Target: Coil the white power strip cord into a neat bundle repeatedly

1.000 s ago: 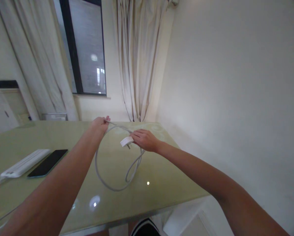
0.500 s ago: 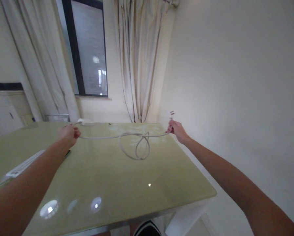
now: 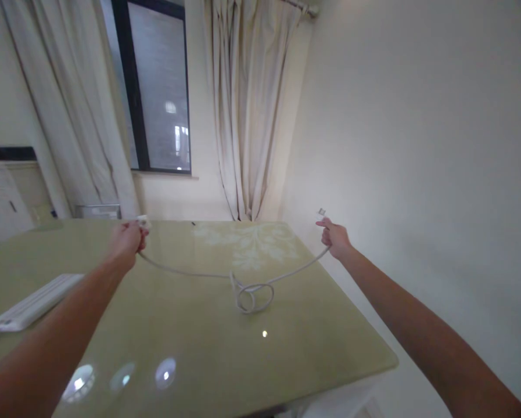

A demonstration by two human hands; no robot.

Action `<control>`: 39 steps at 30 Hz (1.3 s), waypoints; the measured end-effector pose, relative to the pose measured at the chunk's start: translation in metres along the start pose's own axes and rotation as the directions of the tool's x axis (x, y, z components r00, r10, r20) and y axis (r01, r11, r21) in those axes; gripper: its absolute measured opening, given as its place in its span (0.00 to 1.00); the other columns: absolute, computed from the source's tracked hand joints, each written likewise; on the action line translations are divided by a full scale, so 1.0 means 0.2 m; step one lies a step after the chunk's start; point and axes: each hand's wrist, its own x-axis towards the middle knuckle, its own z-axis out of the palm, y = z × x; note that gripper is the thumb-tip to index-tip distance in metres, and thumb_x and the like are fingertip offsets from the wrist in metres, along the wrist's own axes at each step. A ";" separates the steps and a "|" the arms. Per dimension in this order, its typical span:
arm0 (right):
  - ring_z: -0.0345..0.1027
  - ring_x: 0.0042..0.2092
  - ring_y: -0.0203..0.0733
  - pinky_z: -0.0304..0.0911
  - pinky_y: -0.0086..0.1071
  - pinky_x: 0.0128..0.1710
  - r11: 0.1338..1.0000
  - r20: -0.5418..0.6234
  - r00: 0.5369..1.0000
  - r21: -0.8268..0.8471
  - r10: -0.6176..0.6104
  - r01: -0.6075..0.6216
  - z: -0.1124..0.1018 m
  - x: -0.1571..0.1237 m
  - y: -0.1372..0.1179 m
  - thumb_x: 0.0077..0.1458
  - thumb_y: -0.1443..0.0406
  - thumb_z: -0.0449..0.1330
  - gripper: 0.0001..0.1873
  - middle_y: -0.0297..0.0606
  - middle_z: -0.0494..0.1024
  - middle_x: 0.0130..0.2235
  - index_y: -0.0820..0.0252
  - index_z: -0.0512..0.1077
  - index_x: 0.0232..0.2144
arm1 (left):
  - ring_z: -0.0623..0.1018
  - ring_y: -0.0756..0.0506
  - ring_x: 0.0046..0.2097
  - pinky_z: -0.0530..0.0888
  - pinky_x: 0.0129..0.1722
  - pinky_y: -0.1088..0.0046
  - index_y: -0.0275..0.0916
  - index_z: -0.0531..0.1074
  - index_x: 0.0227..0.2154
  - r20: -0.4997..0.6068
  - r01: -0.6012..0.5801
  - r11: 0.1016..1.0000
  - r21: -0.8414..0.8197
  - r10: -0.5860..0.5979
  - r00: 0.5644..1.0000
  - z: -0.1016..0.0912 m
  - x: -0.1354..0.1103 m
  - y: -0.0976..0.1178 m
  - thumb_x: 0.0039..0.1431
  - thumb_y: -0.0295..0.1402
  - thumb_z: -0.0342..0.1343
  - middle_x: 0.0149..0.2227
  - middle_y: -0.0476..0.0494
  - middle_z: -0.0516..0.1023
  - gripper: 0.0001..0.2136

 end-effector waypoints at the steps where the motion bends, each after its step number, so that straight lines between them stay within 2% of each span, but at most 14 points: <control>1: 0.36 0.18 0.32 0.37 0.34 0.21 1.000 0.012 1.000 0.000 -0.004 0.004 0.10 -0.02 0.00 0.46 0.53 0.72 0.16 0.18 0.45 0.16 0.49 0.70 0.30 | 0.53 0.56 0.16 0.47 0.18 0.78 0.43 0.58 0.29 -0.052 -0.008 0.999 -0.031 0.007 0.999 0.08 0.00 0.00 0.67 0.38 0.53 0.18 0.57 0.60 0.13; 3: 0.36 0.20 0.30 0.34 0.32 0.22 1.000 0.092 0.996 -0.013 0.015 -0.014 0.30 -0.09 0.01 0.50 0.52 0.69 0.15 0.19 0.48 0.17 0.54 0.73 0.31 | 0.55 0.56 0.18 0.50 0.18 0.78 0.40 0.65 0.34 -0.091 -0.029 0.995 -0.097 0.020 0.996 0.27 -0.04 0.01 0.64 0.34 0.56 0.22 0.55 0.67 0.06; 5: 0.40 0.20 0.28 0.34 0.31 0.22 0.998 0.190 0.980 -0.048 0.057 -0.049 0.53 -0.19 0.04 0.50 0.51 0.70 0.18 0.22 0.56 0.17 0.59 0.75 0.31 | 0.58 0.56 0.20 0.55 0.19 0.79 0.38 0.70 0.43 -0.055 -0.054 0.986 -0.160 0.046 0.997 0.45 -0.13 0.04 0.64 0.35 0.57 0.29 0.52 0.73 0.08; 8: 0.43 0.20 0.28 0.35 0.28 0.21 0.986 0.453 0.876 -0.078 0.167 -0.148 0.83 -0.33 0.10 0.57 0.37 0.61 0.33 0.28 0.66 0.21 0.63 0.77 0.34 | 0.58 0.57 0.20 0.56 0.18 0.78 0.38 0.72 0.53 0.146 -0.137 0.943 -0.302 0.188 0.971 0.66 -0.32 0.09 0.67 0.43 0.59 0.36 0.49 0.76 0.18; 11: 0.46 0.21 0.29 0.38 0.27 0.21 0.961 0.523 0.836 0.105 0.167 -0.257 1.04 -0.43 0.15 0.56 0.29 0.57 0.39 0.29 0.70 0.25 0.59 0.77 0.37 | 0.60 0.55 0.20 0.58 0.18 0.78 0.41 0.68 0.58 0.350 -0.153 0.948 -0.280 0.250 0.903 0.75 -0.49 0.09 0.68 0.49 0.60 0.32 0.52 0.77 0.23; 13: 0.51 0.22 0.31 0.41 0.27 0.21 0.908 0.542 0.832 0.281 0.116 -0.310 1.10 -0.45 0.17 0.54 0.30 0.59 0.38 0.29 0.69 0.25 0.58 0.77 0.37 | 0.65 0.52 0.21 0.63 0.20 0.78 0.42 0.68 0.52 0.355 -0.158 0.948 -0.276 0.253 0.900 0.76 -0.52 0.06 0.69 0.50 0.59 0.25 0.57 0.72 0.19; 16: 0.58 0.26 0.33 0.48 0.27 0.21 0.799 0.505 0.862 0.503 0.038 -0.330 1.13 -0.43 0.20 0.54 0.38 0.65 0.32 0.34 0.73 0.29 0.59 0.81 0.40 | 0.70 0.50 0.24 0.68 0.25 0.77 0.43 0.69 0.42 0.340 -0.175 0.960 -0.218 0.243 0.909 0.72 -0.49 0.01 0.69 0.49 0.60 0.21 0.58 0.69 0.15; 18: 0.62 0.28 0.35 0.53 0.27 0.22 0.744 0.430 0.902 0.591 0.035 -0.311 1.13 -0.41 0.22 0.55 0.45 0.67 0.25 0.35 0.77 0.32 0.58 0.83 0.43 | 0.69 0.51 0.24 0.65 0.24 0.78 0.42 0.70 0.38 0.402 -0.161 0.977 -0.141 0.205 0.892 0.69 -0.43 0.00 0.67 0.48 0.62 0.22 0.55 0.72 0.15; 22: 0.70 0.34 0.40 0.66 0.30 0.28 0.703 0.375 0.926 0.648 0.042 -0.294 1.14 -0.38 0.24 0.54 0.56 0.68 0.15 0.37 0.81 0.35 0.57 0.84 0.41 | 0.62 0.53 0.22 0.55 0.20 0.79 0.41 0.70 0.31 0.541 -0.017 0.999 -0.046 0.039 0.840 0.64 -0.36 0.01 0.62 0.50 0.66 0.21 0.54 0.71 0.18; 26: 0.68 0.30 0.39 0.67 0.31 0.27 0.691 0.378 0.925 0.677 -0.030 -0.254 1.15 -0.39 0.24 0.52 0.60 0.71 0.11 0.34 0.77 0.30 0.58 0.83 0.37 | 0.57 0.55 0.20 0.51 0.19 0.79 0.41 0.68 0.30 0.613 0.120 0.992 0.032 -0.115 0.782 0.64 -0.36 0.01 0.57 0.52 0.68 0.23 0.53 0.73 0.21; 30: 0.73 0.35 0.38 0.71 0.31 0.38 0.720 0.325 0.946 0.656 0.001 -0.227 1.15 -0.39 0.24 0.48 0.63 0.74 0.13 0.35 0.83 0.35 0.59 0.84 0.39 | 0.58 0.55 0.19 0.52 0.17 0.78 0.42 0.72 0.34 0.499 0.162 0.984 0.074 -0.177 0.848 0.65 -0.38 0.01 0.51 0.52 0.71 0.23 0.57 0.67 0.22; 33: 0.76 0.40 0.41 0.71 0.34 0.46 0.778 0.305 0.952 0.604 -0.023 -0.175 1.14 -0.39 0.24 0.49 0.63 0.73 0.14 0.36 0.85 0.38 0.57 0.85 0.41 | 0.59 0.53 0.20 0.53 0.18 0.77 0.41 0.77 0.40 0.514 0.140 0.986 0.091 -0.167 0.841 0.65 -0.41 0.02 0.54 0.51 0.69 0.21 0.58 0.62 0.20; 37: 0.77 0.43 0.44 0.70 0.37 0.47 0.880 0.257 0.956 0.475 -0.144 0.004 1.12 -0.38 0.25 0.55 0.56 0.70 0.12 0.37 0.85 0.39 0.55 0.85 0.39 | 0.57 0.53 0.21 0.51 0.19 0.76 0.41 0.82 0.39 0.581 0.122 0.991 0.050 -0.128 0.804 0.66 -0.43 0.03 0.58 0.50 0.67 0.20 0.56 0.60 0.17; 39: 0.77 0.40 0.45 0.70 0.37 0.45 0.932 0.286 0.939 0.355 -0.189 0.080 1.10 -0.36 0.24 0.61 0.47 0.66 0.20 0.39 0.85 0.36 0.56 0.85 0.37 | 0.55 0.53 0.21 0.50 0.19 0.75 0.41 0.83 0.38 0.533 0.108 0.994 0.017 -0.100 0.840 0.67 -0.43 0.03 0.58 0.49 0.68 0.19 0.56 0.60 0.16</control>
